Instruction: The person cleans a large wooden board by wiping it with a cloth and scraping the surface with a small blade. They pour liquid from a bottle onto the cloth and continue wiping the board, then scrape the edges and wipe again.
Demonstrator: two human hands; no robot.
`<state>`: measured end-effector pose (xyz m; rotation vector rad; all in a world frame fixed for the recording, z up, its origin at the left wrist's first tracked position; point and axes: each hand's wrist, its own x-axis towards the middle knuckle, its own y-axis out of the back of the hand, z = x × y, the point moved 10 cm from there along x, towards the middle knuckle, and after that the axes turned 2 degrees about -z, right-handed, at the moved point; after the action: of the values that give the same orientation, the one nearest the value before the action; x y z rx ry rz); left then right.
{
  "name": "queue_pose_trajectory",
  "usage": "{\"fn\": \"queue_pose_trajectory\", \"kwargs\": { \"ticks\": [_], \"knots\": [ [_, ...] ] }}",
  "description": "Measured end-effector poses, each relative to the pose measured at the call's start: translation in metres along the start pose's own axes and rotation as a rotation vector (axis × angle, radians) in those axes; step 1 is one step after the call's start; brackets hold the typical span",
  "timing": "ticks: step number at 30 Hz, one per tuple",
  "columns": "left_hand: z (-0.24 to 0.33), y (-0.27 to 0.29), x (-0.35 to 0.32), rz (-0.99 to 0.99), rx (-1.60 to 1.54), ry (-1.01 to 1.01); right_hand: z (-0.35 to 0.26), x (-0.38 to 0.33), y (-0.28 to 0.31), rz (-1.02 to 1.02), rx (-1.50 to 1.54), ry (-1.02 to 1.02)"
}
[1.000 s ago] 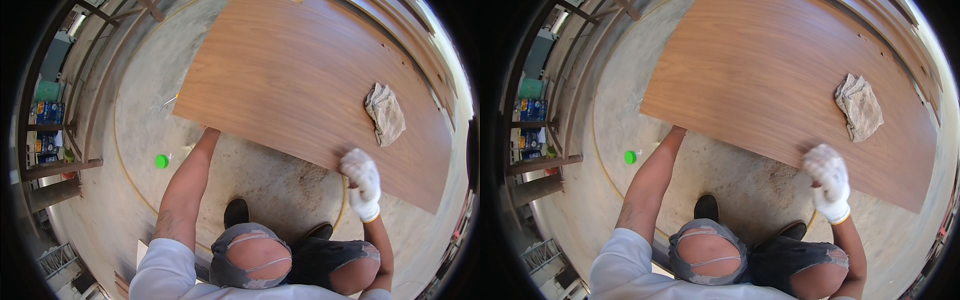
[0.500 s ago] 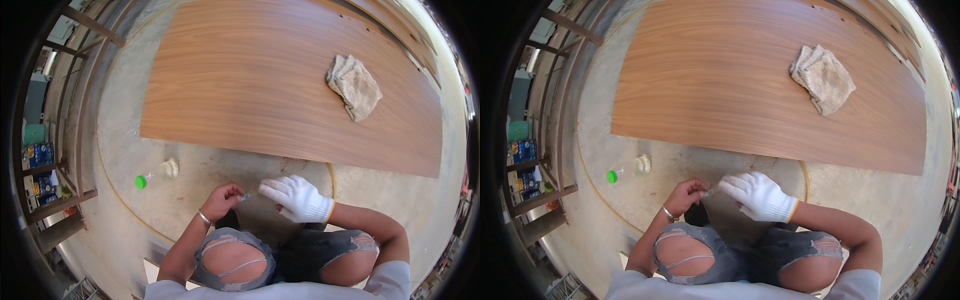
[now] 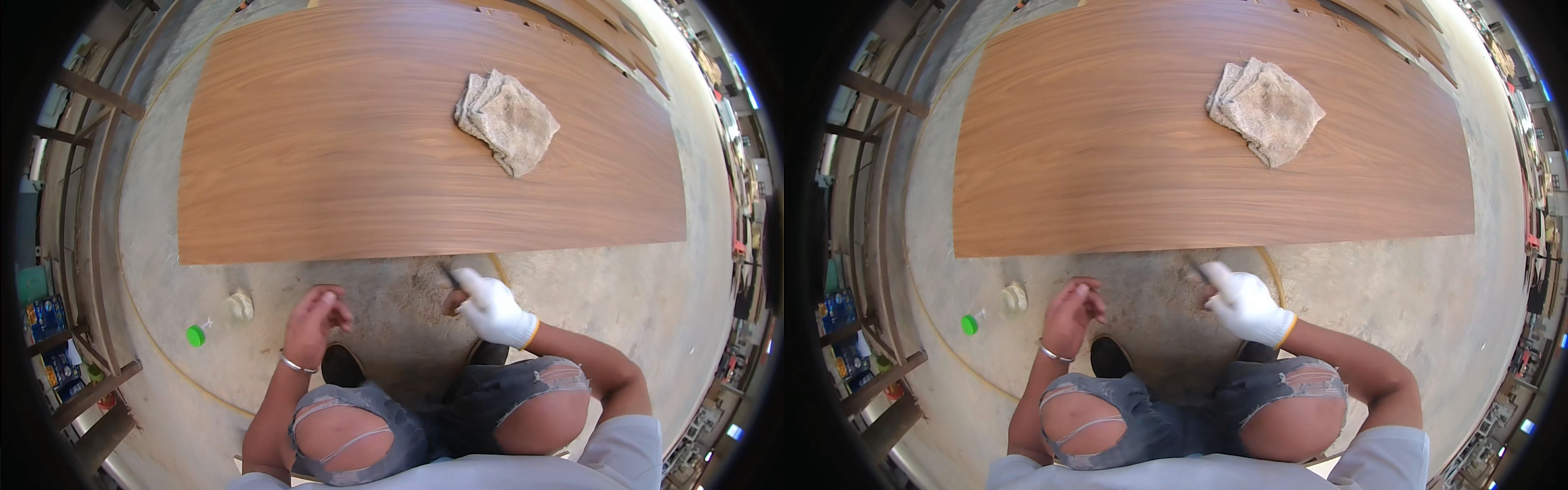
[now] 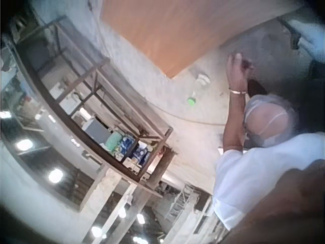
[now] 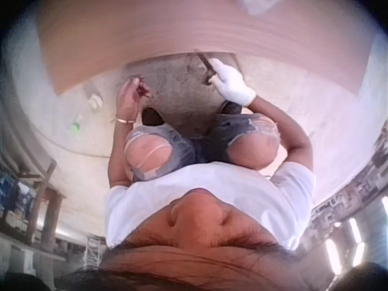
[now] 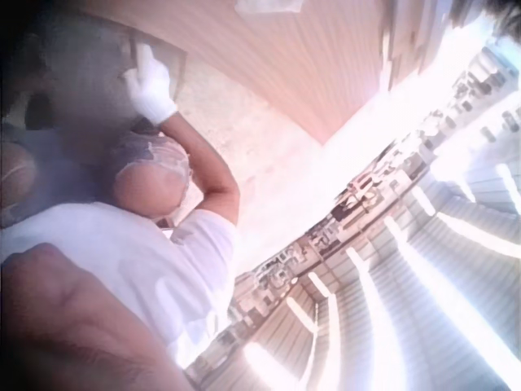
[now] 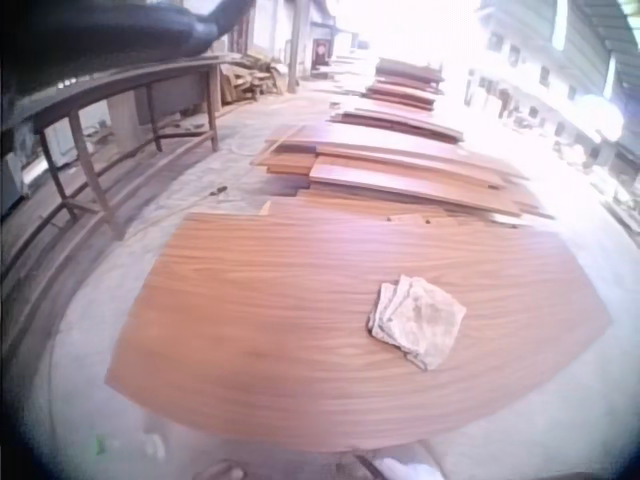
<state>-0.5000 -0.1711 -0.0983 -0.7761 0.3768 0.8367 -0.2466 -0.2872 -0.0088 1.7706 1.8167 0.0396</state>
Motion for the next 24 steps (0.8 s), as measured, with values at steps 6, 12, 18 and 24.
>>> {"fn": "queue_pose_trajectory", "kwargs": {
  "ticks": [6,12,18,24],
  "knots": [
    [0.055,0.063,0.005,0.242,-0.234,-0.260,0.092,-0.046,0.014,0.289,0.972,-0.387],
    [0.093,0.098,0.008,0.386,-0.310,-0.417,0.081,-0.043,0.042,0.426,0.824,-0.468],
    [0.090,0.122,0.015,0.460,-0.296,-0.510,0.073,-0.041,0.054,0.465,0.609,-0.573],
    [0.092,0.118,0.017,0.480,-0.283,-0.583,0.089,-0.061,0.073,0.657,0.550,-0.662]
  ]
}}
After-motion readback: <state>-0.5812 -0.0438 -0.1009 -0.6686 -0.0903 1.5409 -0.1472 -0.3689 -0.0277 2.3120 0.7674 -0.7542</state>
